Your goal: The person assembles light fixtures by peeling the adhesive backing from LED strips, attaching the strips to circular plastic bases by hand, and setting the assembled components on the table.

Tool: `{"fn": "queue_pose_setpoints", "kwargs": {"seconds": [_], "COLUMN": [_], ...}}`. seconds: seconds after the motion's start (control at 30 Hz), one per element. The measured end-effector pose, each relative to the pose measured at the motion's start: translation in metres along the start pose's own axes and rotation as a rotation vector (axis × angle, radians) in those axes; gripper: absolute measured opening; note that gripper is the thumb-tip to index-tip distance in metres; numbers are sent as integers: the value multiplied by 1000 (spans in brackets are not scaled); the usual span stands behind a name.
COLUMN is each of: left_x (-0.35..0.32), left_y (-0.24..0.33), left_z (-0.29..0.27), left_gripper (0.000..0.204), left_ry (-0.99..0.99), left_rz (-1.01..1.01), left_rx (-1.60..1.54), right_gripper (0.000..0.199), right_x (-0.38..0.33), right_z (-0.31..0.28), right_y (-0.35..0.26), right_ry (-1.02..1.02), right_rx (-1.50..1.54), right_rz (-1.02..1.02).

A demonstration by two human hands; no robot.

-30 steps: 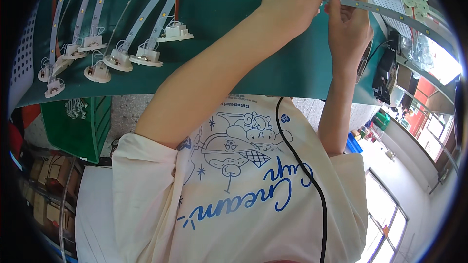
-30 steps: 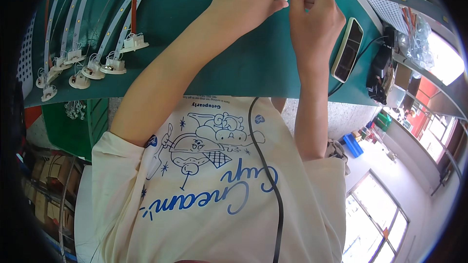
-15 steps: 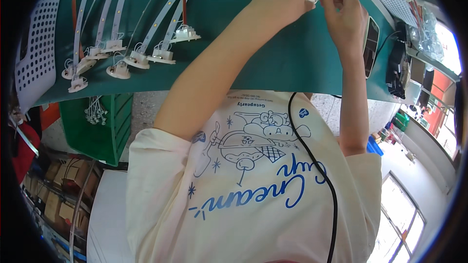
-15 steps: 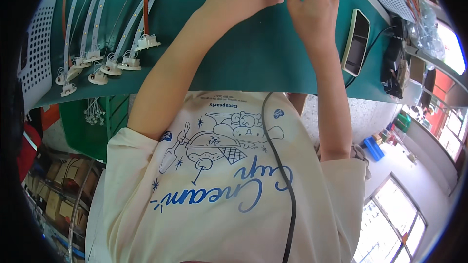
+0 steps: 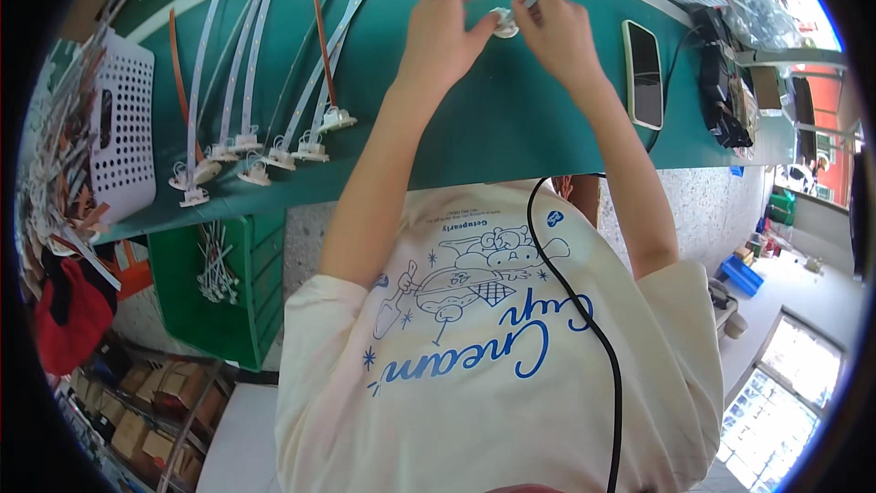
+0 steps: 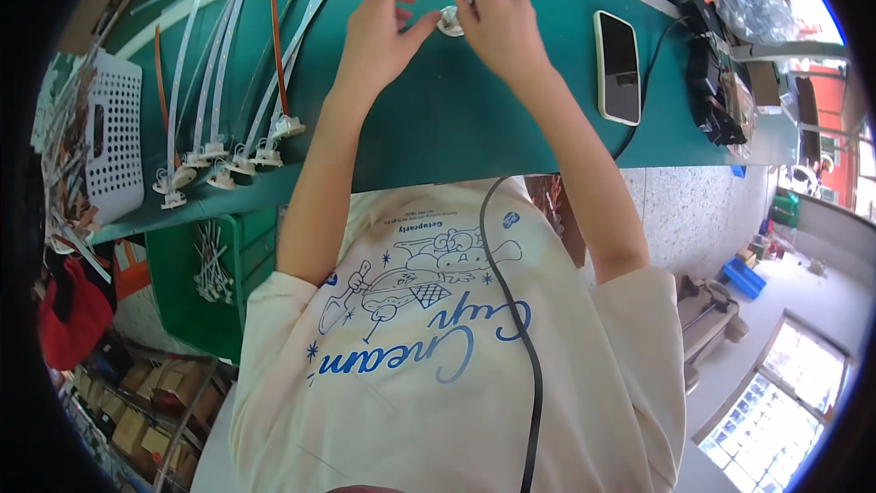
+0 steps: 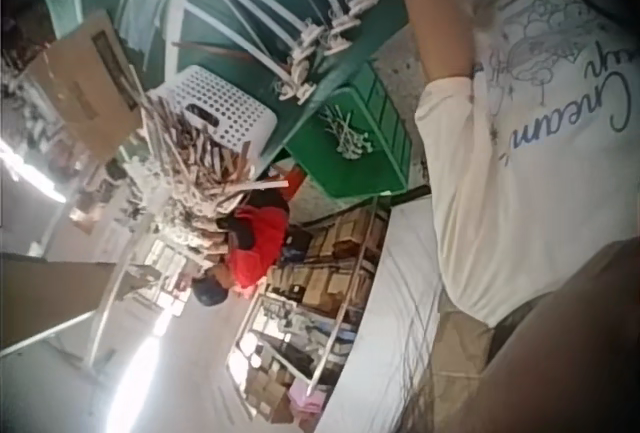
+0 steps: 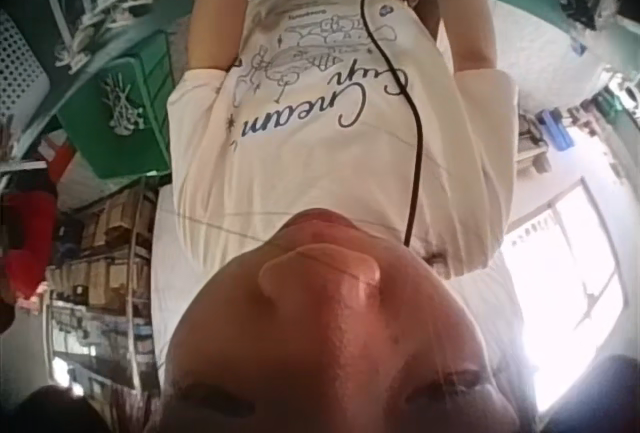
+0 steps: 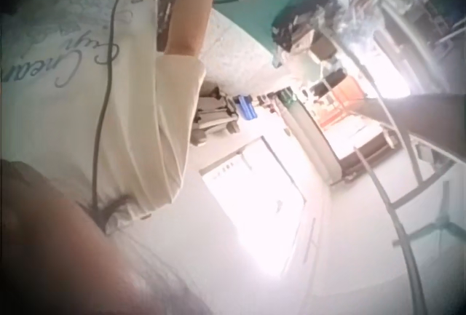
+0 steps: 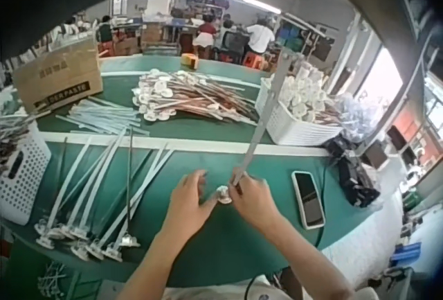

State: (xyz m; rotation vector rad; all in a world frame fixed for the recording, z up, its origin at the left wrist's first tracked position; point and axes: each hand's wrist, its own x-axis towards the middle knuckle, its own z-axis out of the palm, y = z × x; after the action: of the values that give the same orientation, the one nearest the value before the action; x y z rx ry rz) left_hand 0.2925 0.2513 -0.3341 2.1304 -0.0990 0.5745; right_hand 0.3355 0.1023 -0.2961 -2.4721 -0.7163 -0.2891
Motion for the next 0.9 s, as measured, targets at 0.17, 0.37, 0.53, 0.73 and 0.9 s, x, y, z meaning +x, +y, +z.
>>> {"fn": "queue_pose_setpoints", "kwargs": {"seconds": [0.17, 0.37, 0.53, 0.73, 0.9], "left_x": [-22, -53, -66, -86, -80], "left_y": [29, 15, 22, 38, 34], "left_z": [-26, -10, -29, -32, -36], "left_gripper": [39, 31, 27, 17, 20], "left_ry": [83, 151, 189, 282, 161], "left_rz": [-111, -71, -127, 48, 13], "left_rx": [-209, -202, -250, -33, -31], "right_gripper": [14, 13, 16, 24, 35], "right_x": [4, -5, -9, 39, 123], "right_z": [-6, 8, 3, 41, 67], "right_y": [-4, -2, -6, -60, -78], "right_ry": [44, 89, 39, -593, -865], "right_rx": [31, 47, 238, 1120, 813], "right_rz": [-36, -31, 32, 99, 80]}}
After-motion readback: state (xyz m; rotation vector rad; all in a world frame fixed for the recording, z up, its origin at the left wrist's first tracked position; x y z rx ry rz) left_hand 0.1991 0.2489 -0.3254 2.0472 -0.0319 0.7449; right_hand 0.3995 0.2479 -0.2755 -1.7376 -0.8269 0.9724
